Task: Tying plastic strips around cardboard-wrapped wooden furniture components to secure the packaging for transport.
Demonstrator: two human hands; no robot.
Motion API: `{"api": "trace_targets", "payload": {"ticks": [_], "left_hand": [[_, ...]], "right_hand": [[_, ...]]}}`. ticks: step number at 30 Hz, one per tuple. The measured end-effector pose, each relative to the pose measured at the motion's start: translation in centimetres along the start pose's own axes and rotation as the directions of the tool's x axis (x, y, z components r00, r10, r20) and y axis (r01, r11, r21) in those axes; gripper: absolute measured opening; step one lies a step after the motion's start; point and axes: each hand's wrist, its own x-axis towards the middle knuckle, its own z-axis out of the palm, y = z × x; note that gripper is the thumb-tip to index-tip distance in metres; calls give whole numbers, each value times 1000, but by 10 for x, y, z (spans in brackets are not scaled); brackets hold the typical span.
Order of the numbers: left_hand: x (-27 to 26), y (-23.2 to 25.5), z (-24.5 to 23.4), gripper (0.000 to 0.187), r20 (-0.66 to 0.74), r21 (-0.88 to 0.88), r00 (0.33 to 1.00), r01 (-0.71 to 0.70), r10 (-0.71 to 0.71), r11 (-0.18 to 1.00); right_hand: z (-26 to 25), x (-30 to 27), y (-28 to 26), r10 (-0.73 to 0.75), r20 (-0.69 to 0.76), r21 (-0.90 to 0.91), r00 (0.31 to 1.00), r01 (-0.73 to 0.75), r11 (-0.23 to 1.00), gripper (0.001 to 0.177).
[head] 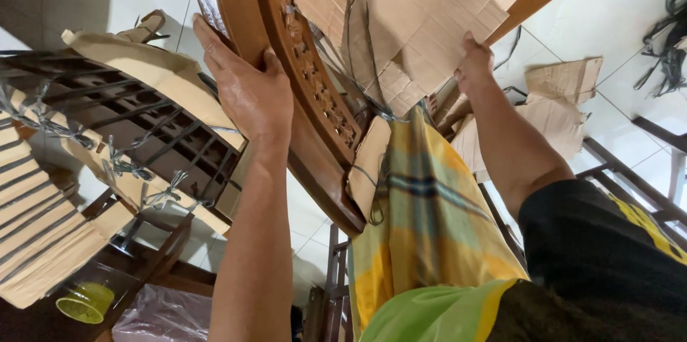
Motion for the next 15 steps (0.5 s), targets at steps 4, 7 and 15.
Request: {"api": "trace_targets", "payload": {"ticks": [4, 7, 15], "left_hand": [[-3, -4, 1, 101, 20, -17, 1000, -7, 8, 1000], [0, 0, 0, 102, 12, -40, 1000, -15, 15, 999], [0, -1, 0, 104, 19, 26, 1000, -9, 9, 1000]], "right_hand": [[0, 5, 32, 20, -49, 110, 999, -15, 994, 77], [0, 13, 48, -31, -75, 179, 997, 44, 983, 61], [10, -38, 83, -59, -77, 338, 995, 81, 938, 40]]}}
